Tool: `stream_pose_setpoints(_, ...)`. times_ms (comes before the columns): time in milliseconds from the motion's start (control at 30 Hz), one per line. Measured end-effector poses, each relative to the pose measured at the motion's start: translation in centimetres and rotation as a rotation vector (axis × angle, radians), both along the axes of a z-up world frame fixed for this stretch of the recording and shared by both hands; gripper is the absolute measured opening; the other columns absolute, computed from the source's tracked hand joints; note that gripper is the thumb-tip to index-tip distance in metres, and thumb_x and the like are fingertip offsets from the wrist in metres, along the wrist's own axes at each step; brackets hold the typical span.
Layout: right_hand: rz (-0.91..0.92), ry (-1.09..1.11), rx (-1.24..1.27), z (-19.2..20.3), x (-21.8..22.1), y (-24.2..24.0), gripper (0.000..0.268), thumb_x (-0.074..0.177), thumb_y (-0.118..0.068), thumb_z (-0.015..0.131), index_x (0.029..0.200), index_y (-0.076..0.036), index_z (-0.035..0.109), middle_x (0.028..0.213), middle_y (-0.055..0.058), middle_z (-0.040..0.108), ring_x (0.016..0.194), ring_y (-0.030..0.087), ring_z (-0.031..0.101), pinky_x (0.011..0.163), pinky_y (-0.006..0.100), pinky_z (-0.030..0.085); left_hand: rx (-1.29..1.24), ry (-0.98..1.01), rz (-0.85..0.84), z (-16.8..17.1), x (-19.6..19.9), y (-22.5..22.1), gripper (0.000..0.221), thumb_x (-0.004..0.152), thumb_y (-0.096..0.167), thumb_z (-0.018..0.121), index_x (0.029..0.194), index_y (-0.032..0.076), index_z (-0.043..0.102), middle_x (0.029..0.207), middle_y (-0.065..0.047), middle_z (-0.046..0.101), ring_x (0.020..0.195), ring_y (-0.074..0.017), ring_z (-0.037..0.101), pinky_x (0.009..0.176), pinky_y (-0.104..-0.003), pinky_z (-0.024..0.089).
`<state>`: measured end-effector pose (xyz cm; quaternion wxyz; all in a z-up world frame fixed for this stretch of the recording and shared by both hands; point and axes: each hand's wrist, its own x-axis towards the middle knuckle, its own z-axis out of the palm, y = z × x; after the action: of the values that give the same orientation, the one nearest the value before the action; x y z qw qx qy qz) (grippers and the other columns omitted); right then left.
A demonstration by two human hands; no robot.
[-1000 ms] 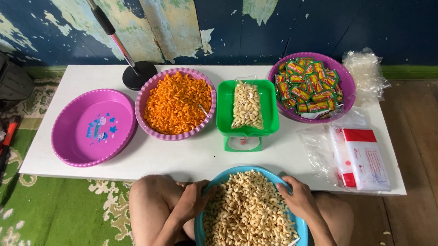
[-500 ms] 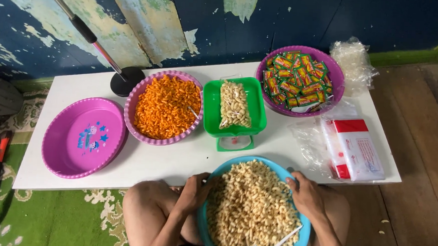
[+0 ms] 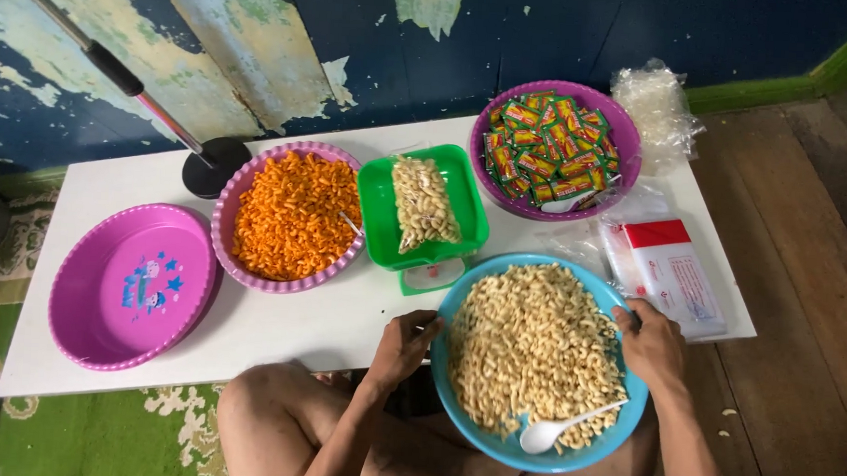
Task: The person is filling a small plastic bag with snacks from a blue bowl, weighing the bag on a green scale, and then emptying the snacks into a pink bowl.
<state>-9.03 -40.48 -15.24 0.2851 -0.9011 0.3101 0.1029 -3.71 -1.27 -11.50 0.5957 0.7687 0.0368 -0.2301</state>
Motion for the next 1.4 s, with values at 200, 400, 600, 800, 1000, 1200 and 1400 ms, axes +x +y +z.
stream_pose_setpoints(200,-0.14,-0.09,-0.029,-1.1,0.0,-0.5,0.037,0.105,-0.046,0.055,0.123,-0.021,0.075,0.113,0.02,0.078,0.117,0.048,0.067,0.1,0.059,0.051,0.027,0.009,-0.004,1.2,-0.8,-1.0,0.048,0.096,0.03,0.07,0.126,-0.007,0.069,0.119,-0.031,0.071,0.106,-0.0463,0.071,0.082,-0.055,0.063)
stream_pose_setpoints(400,-0.198,-0.121,-0.078,-3.6,0.6,-0.4,0.038,0.103,-0.047,0.059,0.119,-0.018,0.076,0.111,0.014,0.079,0.113,0.045,0.067,0.099,0.058,0.051,0.011,-0.005,0.046,3.5,-1.1,-2.0,0.048,0.094,0.024,0.07,0.129,-0.008,0.066,0.122,-0.031,0.07,0.109,-0.0468,0.07,0.086,-0.055,0.062)
stream_pose_setpoints(600,-0.258,-0.307,-0.043,-2.7,0.4,0.6,0.034,0.095,-0.041,0.072,0.115,-0.013,0.076,0.107,0.015,0.077,0.109,0.044,0.068,0.095,0.054,0.053,-0.029,0.018,0.14,1.4,-0.8,-2.0,0.043,0.093,0.016,0.072,0.127,-0.01,0.067,0.121,-0.031,0.07,0.109,-0.0455,0.071,0.085,-0.052,0.063)
stream_pose_setpoints(800,-0.166,-0.381,-0.115,-0.8,-0.8,3.7,0.05,0.087,-0.033,0.075,0.127,-0.004,0.071,0.118,0.024,0.073,0.112,0.048,0.066,0.097,0.056,0.053,-0.069,0.036,0.171,0.4,-0.6,-1.9,0.044,0.091,0.016,0.074,0.126,-0.009,0.068,0.121,-0.031,0.069,0.11,-0.045,0.07,0.086,-0.052,0.063)
stream_pose_setpoints(1000,0.058,-0.735,-0.366,4.4,-1.4,11.1,0.038,0.083,-0.02,0.082,0.118,-0.008,0.072,0.124,0.018,0.061,0.117,0.043,0.061,0.106,0.055,0.045,-0.05,0.047,0.157,0.5,-0.6,0.2,0.047,0.093,0.025,0.076,0.127,-0.007,0.068,0.121,-0.033,0.069,0.106,-0.0443,0.072,0.086,-0.05,0.063)
stream_pose_setpoints(1200,0.251,-0.849,0.037,5.1,1.3,18.1,0.023,0.085,-0.02,0.082,0.106,-0.013,0.076,0.1,0.008,0.072,0.098,0.033,0.071,0.088,0.042,0.055,-0.108,0.032,0.312,-0.3,-0.5,4.5,0.051,0.093,0.021,0.076,0.129,-0.013,0.063,0.121,-0.039,0.065,0.107,-0.0486,0.07,0.089,-0.056,0.06)
stream_pose_setpoints(1400,0.259,-0.719,0.228,6.1,5.4,23.7,0.069,0.071,-0.029,0.092,0.126,0.001,0.064,0.112,0.024,0.066,0.108,0.045,0.067,0.095,0.055,0.054,-0.336,0.122,0.65,-0.5,1.5,8.3,0.047,0.098,0.012,0.064,0.136,-0.013,0.054,0.119,-0.033,0.064,0.105,-0.0423,0.069,0.095,-0.058,0.056)
